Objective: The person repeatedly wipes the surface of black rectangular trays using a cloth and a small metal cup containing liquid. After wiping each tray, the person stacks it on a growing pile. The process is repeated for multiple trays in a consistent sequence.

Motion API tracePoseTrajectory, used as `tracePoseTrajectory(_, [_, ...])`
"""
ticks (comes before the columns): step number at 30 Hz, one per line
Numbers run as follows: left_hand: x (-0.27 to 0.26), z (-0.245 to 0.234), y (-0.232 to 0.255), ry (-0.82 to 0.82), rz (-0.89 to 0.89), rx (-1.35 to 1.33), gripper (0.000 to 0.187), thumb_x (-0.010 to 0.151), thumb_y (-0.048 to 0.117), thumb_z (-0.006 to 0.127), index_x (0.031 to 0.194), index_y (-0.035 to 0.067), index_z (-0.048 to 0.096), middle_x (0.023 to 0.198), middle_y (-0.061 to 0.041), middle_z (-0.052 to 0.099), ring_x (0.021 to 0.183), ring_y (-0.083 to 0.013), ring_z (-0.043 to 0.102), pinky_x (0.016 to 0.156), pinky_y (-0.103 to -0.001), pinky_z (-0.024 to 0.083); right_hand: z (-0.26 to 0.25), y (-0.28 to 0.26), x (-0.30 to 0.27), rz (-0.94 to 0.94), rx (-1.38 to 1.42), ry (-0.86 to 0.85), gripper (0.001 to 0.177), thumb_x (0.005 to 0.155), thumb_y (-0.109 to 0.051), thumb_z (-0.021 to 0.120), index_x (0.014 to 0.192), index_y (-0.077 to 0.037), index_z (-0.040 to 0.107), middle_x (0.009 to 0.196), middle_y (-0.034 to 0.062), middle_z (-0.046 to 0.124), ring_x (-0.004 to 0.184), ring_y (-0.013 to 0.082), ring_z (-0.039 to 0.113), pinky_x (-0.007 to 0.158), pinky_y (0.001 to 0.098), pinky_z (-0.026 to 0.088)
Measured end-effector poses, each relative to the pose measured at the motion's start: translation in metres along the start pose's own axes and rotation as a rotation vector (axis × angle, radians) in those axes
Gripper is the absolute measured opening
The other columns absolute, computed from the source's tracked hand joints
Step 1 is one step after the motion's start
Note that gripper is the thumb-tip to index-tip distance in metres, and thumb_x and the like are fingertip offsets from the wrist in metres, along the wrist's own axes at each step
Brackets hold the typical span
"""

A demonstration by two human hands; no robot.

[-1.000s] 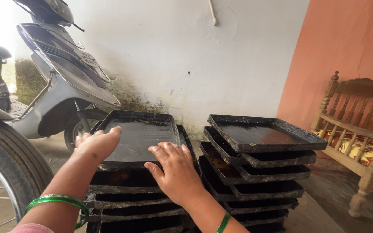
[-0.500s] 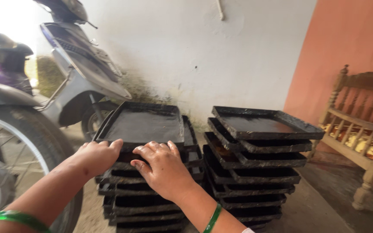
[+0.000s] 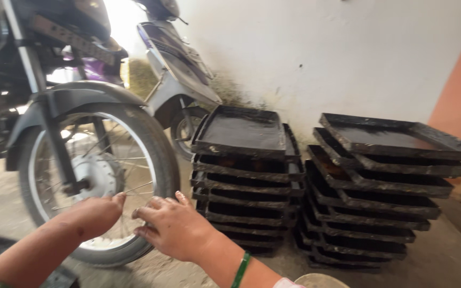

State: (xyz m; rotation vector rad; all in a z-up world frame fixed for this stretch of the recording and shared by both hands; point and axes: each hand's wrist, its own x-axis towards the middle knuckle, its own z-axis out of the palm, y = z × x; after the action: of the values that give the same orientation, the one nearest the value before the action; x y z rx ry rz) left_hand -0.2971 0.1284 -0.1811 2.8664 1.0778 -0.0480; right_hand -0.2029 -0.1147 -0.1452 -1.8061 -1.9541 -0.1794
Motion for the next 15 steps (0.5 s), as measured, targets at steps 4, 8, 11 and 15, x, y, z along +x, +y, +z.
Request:
tracePoseTrajectory(4, [-0.005, 0.033, -0.067, -0.069, 0.039, 0.065, 0.062, 0.106, 0.040, 0.017, 0.156, 0.010, 0.038, 0.135, -0.019, 0.068, 0.130, -0.0349, 0.064, 0.113, -0.043, 0.047, 0.037, -0.019, 0.010, -0.055, 0.033, -0.078, 0.037, 0.099, -0.035, 0.057, 0.130, -0.017, 0.064, 0.128, 0.0105, 0.065, 0.128, 0.0320, 0.059, 0.115, 0.0595, 0.032])
tracePoseTrajectory(8, [0.022, 0.084, -0.132, -0.127, -0.246, -0.274, 0.083, 0.109, 0.059, 0.017, 0.136, -0.002, 0.067, 0.140, -0.027, 0.064, 0.141, -0.0388, 0.053, 0.121, -0.045, 0.035, 0.084, -0.039, 0.014, -0.112, 0.036, -0.173, 0.036, 0.098, -0.034, 0.059, 0.130, -0.018, 0.065, 0.126, 0.0111, 0.066, 0.122, 0.0294, 0.063, 0.110, 0.0501, 0.042])
tracePoseTrajectory(11, [0.041, 0.122, -0.169, -0.160, -0.345, -0.290, 0.077, 0.108, 0.057, 0.023, 0.139, -0.001, 0.063, 0.145, -0.026, 0.061, 0.143, -0.0391, 0.051, 0.120, -0.046, 0.036, 0.121, -0.055, 0.017, -0.226, -0.020, -0.155, 0.036, 0.094, -0.031, 0.064, 0.127, -0.017, 0.066, 0.125, 0.0122, 0.065, 0.123, 0.0298, 0.061, 0.106, 0.0503, 0.041])
tracePoseTrajectory(15, [0.065, 0.171, -0.203, -0.225, -0.180, 0.043, 0.061, 0.109, 0.042, 0.023, 0.143, 0.007, 0.059, 0.149, -0.018, 0.058, 0.141, -0.0355, 0.053, 0.120, -0.044, 0.038, 0.163, -0.062, 0.026, -0.343, 0.009, -0.081, 0.042, 0.091, -0.026, 0.067, 0.132, -0.016, 0.063, 0.125, 0.0103, 0.066, 0.125, 0.0289, 0.062, 0.107, 0.0433, 0.045])
